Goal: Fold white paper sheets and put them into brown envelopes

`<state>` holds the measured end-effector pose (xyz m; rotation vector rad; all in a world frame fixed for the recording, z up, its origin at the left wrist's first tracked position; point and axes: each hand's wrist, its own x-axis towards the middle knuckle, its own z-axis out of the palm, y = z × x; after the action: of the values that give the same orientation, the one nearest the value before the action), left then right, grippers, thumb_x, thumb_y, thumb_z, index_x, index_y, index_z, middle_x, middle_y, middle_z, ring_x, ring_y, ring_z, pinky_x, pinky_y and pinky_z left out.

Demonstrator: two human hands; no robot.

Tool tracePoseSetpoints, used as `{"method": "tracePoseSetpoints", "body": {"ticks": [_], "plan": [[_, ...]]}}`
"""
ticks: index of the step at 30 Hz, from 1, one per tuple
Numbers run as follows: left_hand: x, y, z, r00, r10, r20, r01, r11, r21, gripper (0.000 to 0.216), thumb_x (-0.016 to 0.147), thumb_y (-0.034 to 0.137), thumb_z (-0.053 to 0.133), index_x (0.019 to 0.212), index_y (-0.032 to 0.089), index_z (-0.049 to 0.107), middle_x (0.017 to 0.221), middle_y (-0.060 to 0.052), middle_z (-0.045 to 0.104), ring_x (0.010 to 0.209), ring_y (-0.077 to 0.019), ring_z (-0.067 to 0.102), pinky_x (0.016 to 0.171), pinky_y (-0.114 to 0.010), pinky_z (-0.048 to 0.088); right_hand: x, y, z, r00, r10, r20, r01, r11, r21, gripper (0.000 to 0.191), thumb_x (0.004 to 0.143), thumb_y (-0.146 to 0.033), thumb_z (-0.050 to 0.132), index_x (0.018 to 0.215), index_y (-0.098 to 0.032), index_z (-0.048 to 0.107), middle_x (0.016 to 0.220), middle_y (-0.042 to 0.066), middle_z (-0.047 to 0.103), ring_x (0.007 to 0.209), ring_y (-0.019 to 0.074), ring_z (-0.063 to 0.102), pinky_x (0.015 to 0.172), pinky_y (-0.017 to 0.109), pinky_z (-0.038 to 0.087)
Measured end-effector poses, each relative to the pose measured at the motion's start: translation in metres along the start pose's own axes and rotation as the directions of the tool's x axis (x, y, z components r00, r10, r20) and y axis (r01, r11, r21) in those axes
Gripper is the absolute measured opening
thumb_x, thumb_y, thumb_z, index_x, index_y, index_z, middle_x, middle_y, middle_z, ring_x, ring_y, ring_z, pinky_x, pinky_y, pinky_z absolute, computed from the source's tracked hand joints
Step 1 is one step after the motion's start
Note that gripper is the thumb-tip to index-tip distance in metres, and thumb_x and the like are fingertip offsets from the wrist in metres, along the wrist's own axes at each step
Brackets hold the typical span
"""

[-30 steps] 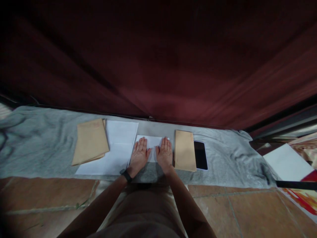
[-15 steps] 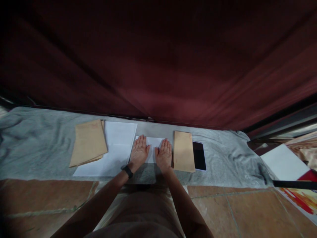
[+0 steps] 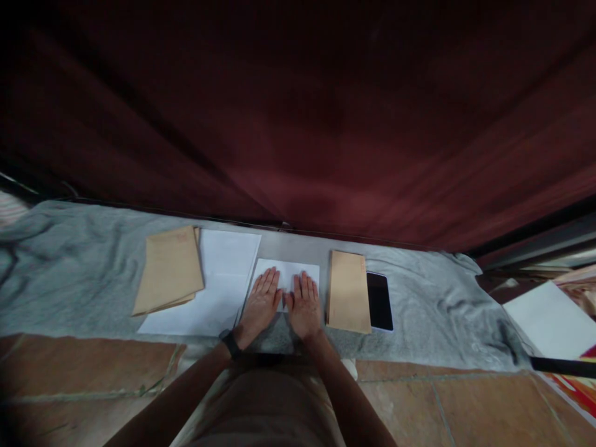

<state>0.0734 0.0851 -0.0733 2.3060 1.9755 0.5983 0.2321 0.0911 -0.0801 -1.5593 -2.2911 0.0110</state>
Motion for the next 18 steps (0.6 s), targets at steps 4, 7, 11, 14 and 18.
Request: {"method": "tracePoseSetpoints", "body": {"ticks": [4,7,11,14,18], "plan": [[-0.015,0.000,-0.010,0.999,0.037,0.030,-0.038,0.999,0.035,0.056,0.105,0.031,0.039,0.155,0.005,0.043,0.162,-0.021,0.042,0.155,-0.0299,0.033,0.126,-0.052,0.034,-0.001,0.009,0.000,0.999,0.041,-0.023,-0.041,0.999,-0.001,0.059,0.108,-0.035,0.041,0.160,-0.005,0.036,0.168,0.023,0.031,0.157,0.0317,0.028,0.124,0.054,0.033],[-0.033,-0.003,-0.020,0.983,0.155,0.097,-0.161,0.985,0.056,0.054,0.103,0.033,0.046,0.153,0.013,0.050,0.163,-0.017,0.043,0.155,-0.0332,0.033,0.126,-0.058,0.030,-0.005,0.010,-0.006,1.000,0.002,0.008,-0.002,0.999,0.032,0.057,0.107,-0.032,0.044,0.158,-0.006,0.040,0.167,0.022,0.033,0.157,0.0321,0.029,0.124,0.054,0.033],[-0.046,-0.014,-0.028,0.950,0.246,0.191,-0.268,0.958,0.100,0.051,0.100,0.021,0.044,0.149,0.018,0.055,0.158,-0.015,0.051,0.152,-0.0317,0.039,0.125,-0.058,0.032,-0.017,0.006,-0.019,0.981,-0.174,0.090,0.165,0.981,0.097,0.057,0.104,-0.033,0.048,0.156,-0.010,0.044,0.166,0.020,0.036,0.157,0.0305,0.030,0.126,0.055,0.031],[-0.043,-0.020,-0.031,0.929,0.266,0.258,-0.311,0.938,0.154,0.059,0.094,0.006,0.039,0.148,0.019,0.056,0.156,-0.013,0.054,0.150,-0.0279,0.044,0.122,-0.053,0.038,-0.023,0.001,-0.027,0.957,-0.255,0.139,0.240,0.963,0.120,0.058,0.101,-0.033,0.053,0.155,-0.012,0.047,0.166,0.020,0.038,0.156,0.0317,0.032,0.126,0.056,0.029],[-0.035,-0.017,-0.034,0.929,0.247,0.274,-0.308,0.928,0.207,0.062,0.088,-0.002,0.038,0.143,0.016,0.060,0.154,-0.014,0.056,0.147,-0.0259,0.048,0.119,-0.047,0.043,-0.019,-0.009,-0.032,0.956,-0.228,0.184,0.206,0.970,0.131,0.058,0.098,-0.030,0.058,0.152,-0.013,0.052,0.164,0.019,0.041,0.154,0.0322,0.036,0.128,0.055,0.028]]}}
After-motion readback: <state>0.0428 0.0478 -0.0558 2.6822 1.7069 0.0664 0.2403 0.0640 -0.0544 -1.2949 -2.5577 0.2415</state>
